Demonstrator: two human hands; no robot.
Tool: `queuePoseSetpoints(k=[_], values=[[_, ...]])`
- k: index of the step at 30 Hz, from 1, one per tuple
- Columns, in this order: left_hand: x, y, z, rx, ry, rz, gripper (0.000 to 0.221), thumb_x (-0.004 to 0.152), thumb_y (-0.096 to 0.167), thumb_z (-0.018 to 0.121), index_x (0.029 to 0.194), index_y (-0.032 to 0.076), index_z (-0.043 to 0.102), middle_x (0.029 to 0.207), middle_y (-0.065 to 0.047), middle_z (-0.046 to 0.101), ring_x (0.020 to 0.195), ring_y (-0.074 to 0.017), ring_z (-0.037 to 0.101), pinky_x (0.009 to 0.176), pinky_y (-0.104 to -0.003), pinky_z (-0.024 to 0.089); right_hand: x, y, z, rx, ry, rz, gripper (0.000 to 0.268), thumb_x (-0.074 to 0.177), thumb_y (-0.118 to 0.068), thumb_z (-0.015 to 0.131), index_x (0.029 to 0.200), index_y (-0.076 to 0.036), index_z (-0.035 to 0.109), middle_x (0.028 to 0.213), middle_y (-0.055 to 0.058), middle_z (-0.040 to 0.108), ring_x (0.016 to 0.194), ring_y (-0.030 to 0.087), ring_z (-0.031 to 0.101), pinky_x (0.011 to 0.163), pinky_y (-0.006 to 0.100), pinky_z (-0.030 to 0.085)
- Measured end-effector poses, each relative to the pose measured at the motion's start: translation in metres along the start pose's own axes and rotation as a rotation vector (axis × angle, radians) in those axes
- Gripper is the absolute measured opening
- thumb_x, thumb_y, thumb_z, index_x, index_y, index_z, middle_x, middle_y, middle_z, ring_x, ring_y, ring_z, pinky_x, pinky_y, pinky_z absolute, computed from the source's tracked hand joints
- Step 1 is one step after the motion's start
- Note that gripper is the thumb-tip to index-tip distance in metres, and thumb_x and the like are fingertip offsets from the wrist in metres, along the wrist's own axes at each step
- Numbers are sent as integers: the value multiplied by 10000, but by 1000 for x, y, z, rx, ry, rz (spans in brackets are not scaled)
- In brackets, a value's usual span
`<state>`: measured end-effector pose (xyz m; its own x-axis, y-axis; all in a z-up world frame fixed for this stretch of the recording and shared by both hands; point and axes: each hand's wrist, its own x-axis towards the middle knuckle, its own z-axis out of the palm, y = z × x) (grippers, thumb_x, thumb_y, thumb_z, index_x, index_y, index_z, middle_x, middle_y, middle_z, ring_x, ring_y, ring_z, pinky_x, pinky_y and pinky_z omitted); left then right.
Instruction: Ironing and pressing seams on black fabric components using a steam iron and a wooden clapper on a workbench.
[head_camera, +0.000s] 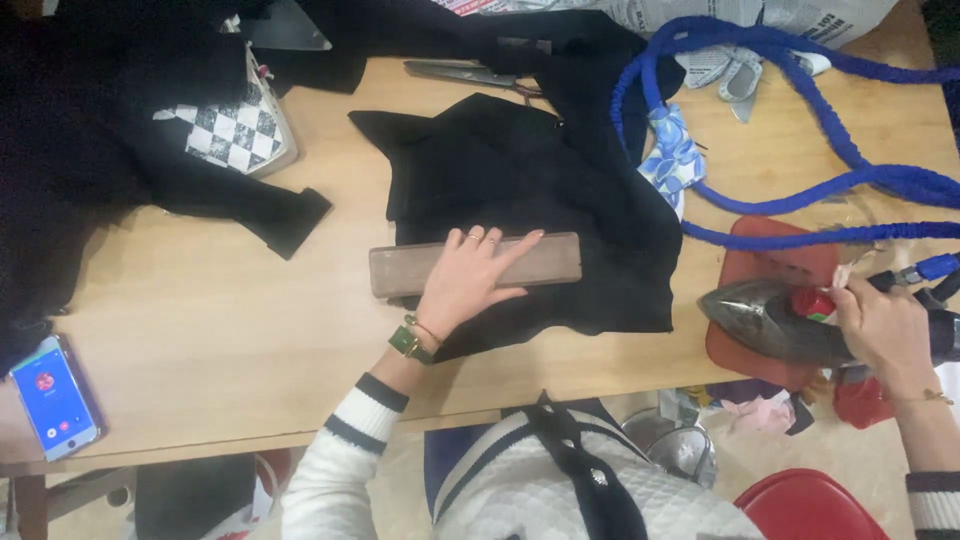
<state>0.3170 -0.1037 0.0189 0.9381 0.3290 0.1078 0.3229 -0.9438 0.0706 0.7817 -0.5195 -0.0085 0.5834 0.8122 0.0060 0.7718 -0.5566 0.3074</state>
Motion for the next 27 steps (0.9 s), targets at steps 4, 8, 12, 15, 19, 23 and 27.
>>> queuePoseSetpoints(k=[4,8,12,15,19,23,27], values=[[-35,-31,-21,171,144,10,865,888,736,657,1595,318,386,1144,-82,651,988,-221,610,837,-376,478,3,2,14,24,17,-2,360,1165,-437,454,1327,-246,712,913,212,765,918,452,724,798,507,566],[-90,-83,-40,75,19,-329,849,860,619,719,1578,286,413,1137,-173,652,977,-338,644,828,-467,498,-3,-12,-2,-54,157,-36,261,1213,-386,505,1146,-220,696,890,126,741,878,380,712,818,439,555],[-158,-128,-31,167,31,-649,808,943,704,536,1599,243,434,1204,-227,659,986,-392,659,843,-496,470,11,-80,-64,-75,304,-58,342,1195,-413,571,1160,-101,708,1108,121,680,1070,325,623,961,430,461],[-187,-139,-21,201,26,-738,798,951,688,545,1596,227,459,1200,-213,649,1025,-395,611,838,-488,423,26,-185,-123,432,477,-295,176,1076,-81,614,1062,36,745,1120,225,723,1046,379,634,973,514,451],[-199,-143,-16,151,34,-875,812,912,758,587,1587,315,505,1207,-157,690,1057,-298,639,948,-416,431,61,-272,-104,536,149,-258,333,1122,-420,500,1075,-201,747,926,93,745,941,299,707,895,408,496],[-198,-144,-11,109,25,-919,801,917,753,584,1592,336,476,1238,-141,669,1092,-276,603,967,-403,388,86,-308,-112,765,-375,19,639,1112,-626,351,1207,-139,753,1148,179,756,1140,379,692,976,494,515],[-192,-144,-9,11,36,-955,809,915,710,614,1600,314,445,1280,-158,638,1150,-291,574,1027,-433,359,90,-317,-93,896,-295,87,416,1047,-534,626,1151,-151,748,1029,151,749,1041,375,710,874,492,538]])
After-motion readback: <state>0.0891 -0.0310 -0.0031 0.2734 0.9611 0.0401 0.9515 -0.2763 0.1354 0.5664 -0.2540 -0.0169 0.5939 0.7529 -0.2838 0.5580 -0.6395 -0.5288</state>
